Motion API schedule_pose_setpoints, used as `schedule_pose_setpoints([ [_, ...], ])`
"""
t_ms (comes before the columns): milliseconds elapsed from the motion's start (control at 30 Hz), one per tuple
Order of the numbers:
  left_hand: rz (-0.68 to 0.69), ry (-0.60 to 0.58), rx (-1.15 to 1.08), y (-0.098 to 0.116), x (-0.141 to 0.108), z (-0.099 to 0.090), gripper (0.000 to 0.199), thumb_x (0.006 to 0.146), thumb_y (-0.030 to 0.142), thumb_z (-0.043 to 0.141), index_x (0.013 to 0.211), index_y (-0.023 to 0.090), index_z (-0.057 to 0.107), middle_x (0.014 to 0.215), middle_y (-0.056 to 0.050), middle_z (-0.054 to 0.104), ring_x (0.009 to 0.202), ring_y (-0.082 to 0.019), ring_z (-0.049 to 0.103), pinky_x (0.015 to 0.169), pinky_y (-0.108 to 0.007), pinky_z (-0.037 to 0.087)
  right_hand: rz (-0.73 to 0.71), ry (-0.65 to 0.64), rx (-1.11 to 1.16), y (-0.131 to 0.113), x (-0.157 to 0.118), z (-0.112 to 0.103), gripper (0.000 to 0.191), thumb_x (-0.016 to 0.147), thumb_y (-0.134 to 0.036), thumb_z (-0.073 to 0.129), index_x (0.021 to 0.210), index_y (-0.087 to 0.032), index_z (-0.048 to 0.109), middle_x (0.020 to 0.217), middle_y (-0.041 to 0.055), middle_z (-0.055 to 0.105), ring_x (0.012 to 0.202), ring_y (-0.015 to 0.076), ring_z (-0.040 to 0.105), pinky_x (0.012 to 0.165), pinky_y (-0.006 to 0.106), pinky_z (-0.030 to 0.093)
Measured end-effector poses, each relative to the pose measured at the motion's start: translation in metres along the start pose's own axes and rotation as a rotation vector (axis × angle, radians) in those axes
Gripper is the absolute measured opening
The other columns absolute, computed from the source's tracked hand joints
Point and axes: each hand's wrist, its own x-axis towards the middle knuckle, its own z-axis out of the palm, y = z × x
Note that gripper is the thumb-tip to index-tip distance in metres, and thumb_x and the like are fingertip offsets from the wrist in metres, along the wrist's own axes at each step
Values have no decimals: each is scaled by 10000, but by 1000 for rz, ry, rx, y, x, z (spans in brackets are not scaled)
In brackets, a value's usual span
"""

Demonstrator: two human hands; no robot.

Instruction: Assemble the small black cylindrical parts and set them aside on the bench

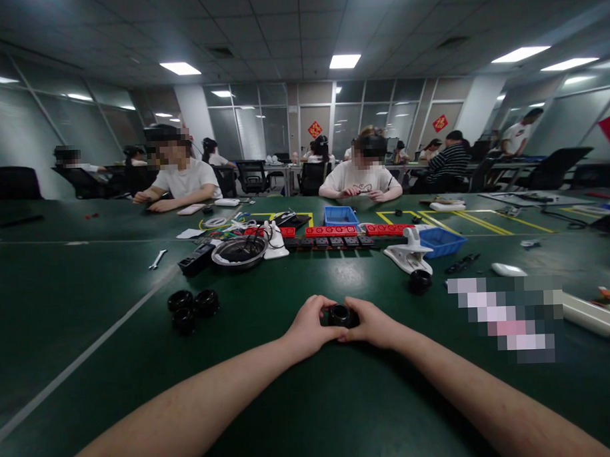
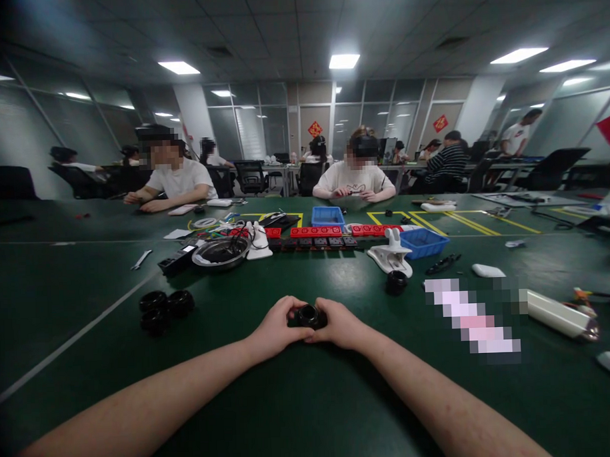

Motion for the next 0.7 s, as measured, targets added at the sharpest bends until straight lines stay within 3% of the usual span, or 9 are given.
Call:
schedule_pose_setpoints([
  [133,-56,98,20,1,-2,6,357,557,245,707,862,160,541,852,-18,500,778,-167,478,673,-265,398,90,157,-322,-15,-5,8,332,608,-463,608,693,-168,481,693,31,554,621,165,498,511,241,297],
  [233,-26,76,8,-1,-2,4,355,574,245,696,886,164,549,854,-19,512,761,-164,480,663,-262,402,80,165,-385,-18,-9,7,392,603,-517,595,756,-164,522,763,61,577,709,209,524,588,279,335],
  [400,84,-76,-14,-3,-1,-7,399,625,268,666,999,188,553,853,-18,512,716,-146,473,632,-244,399,-148,-1,-55,-5,-11,-7,547,599,-425,651,1060,-181,488,972,60,556,876,216,505,733,318,374],
  [533,109,-119,-38,-5,0,-11,483,631,270,666,1083,197,513,872,-22,511,717,-143,466,625,-238,393,-192,-149,108,3,-9,-14,366,677,-317,609,1002,-163,542,914,39,572,828,190,517,718,302,396],
  [700,131,-142,-27,-5,1,-11,407,651,280,652,1034,202,538,839,-15,510,714,-142,466,629,-239,388,-195,-186,194,3,-7,-16,329,680,-251,606,988,-151,551,912,33,567,835,181,510,744,300,395],
])
